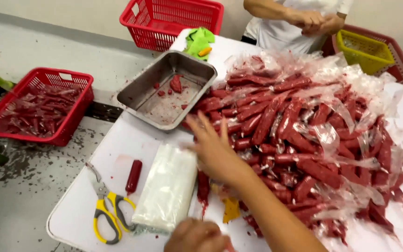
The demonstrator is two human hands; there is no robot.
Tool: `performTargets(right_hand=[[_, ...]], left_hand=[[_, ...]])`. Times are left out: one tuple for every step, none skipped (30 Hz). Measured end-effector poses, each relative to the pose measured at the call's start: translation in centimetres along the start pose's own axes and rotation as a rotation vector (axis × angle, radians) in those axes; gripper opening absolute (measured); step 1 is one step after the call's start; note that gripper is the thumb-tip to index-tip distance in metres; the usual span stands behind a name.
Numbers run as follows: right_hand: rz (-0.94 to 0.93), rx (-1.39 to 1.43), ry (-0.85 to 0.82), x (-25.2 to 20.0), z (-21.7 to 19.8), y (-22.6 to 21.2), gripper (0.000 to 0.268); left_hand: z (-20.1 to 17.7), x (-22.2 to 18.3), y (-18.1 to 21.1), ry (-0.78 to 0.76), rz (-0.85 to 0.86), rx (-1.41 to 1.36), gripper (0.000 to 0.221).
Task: The person is picking up individual red sausages wrapped in plastic from a large pile, wiping each one on a brown cloth to remove residue, and placing them into a red plastic basket.
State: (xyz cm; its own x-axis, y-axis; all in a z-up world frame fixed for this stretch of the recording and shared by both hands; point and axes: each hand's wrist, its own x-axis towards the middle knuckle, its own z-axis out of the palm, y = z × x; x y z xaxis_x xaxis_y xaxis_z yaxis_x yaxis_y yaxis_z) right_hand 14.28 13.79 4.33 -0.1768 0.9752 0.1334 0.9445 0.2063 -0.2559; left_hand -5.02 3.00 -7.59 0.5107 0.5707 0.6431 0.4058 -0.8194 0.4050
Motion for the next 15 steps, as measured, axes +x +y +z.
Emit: performTargets(right_hand=[[-0.086,0.281,-0.108,-4.1,-0.5,-0.9,0.030],[-0.069,0.287,-0.115,-8.5,1.5,-0.7,0.030],[-0.075,0.822,-0.033,-12.3,3.2,0.0,0.026],[-0.086,1.355,0.057,-16.3,4.7,0.7,0.038],[-0.067,1.353,0.078,-17.5,4.2,-0.5,0.038],[-0.023,1.130,0.222,-18.7,3.6,-1.6,0.023],[0.021,0.903,0.355,-19.7,3.1,-2.5,0.029],[0.040,0.900,0.370,-21.8,3.4,-2.9,0.029],[0.164,1.146,0.428,-23.5,3.7,-3.2,0.019],[0.289,1.391,0.488,-25.0,4.0,-3.5,0.019],[0.300,1.395,0.495,-26.1,2.0,-4.3,0.019],[0.315,1.160,0.393,-27.1,0.1,-5.0,0.017],[0.321,0.924,0.296,-27.9,-1.9,-5.5,0.023],[0.327,0.928,0.305,-29.8,-1.4,-4.6,0.023],[0.304,0.816,0.315,-31.7,-0.7,-3.8,0.026]], left_hand=[[-0.8,4.1,0.7,0.055,0.052,0.034,0.027],[-1.9,4.6,1.6,0.041,0.050,0.021,0.027],[-2.6,5.9,2.3,0.029,-0.069,-0.315,0.014],[-3.2,7.2,3.1,0.008,-0.186,-0.650,0.018],[-2.9,7.7,4.3,-0.011,-0.177,-0.666,0.018],[-2.5,8.2,5.5,-0.005,-0.159,-0.835,0.023],[-2.0,8.9,6.6,0.000,-0.143,-1.000,0.031],[-1.7,8.4,7.7,-0.020,-0.136,-1.013,0.031],[-1.5,8.1,8.6,-0.126,-0.185,-1.126,0.028],[-1.2,7.9,9.4,-0.238,-0.235,-1.235,0.026],[-0.5,6.9,10.5,-0.250,-0.238,-1.238,0.026],[0.3,5.9,11.4,-0.344,-0.469,-1.589,0.022],[1.1,5.2,12.3,-0.434,-0.715,-1.922,0.022],[1.0,5.1,12.8,-0.448,-0.716,-1.919,0.022],[0.8,4.8,13.4,-0.513,-0.593,-1.647,0.023]])
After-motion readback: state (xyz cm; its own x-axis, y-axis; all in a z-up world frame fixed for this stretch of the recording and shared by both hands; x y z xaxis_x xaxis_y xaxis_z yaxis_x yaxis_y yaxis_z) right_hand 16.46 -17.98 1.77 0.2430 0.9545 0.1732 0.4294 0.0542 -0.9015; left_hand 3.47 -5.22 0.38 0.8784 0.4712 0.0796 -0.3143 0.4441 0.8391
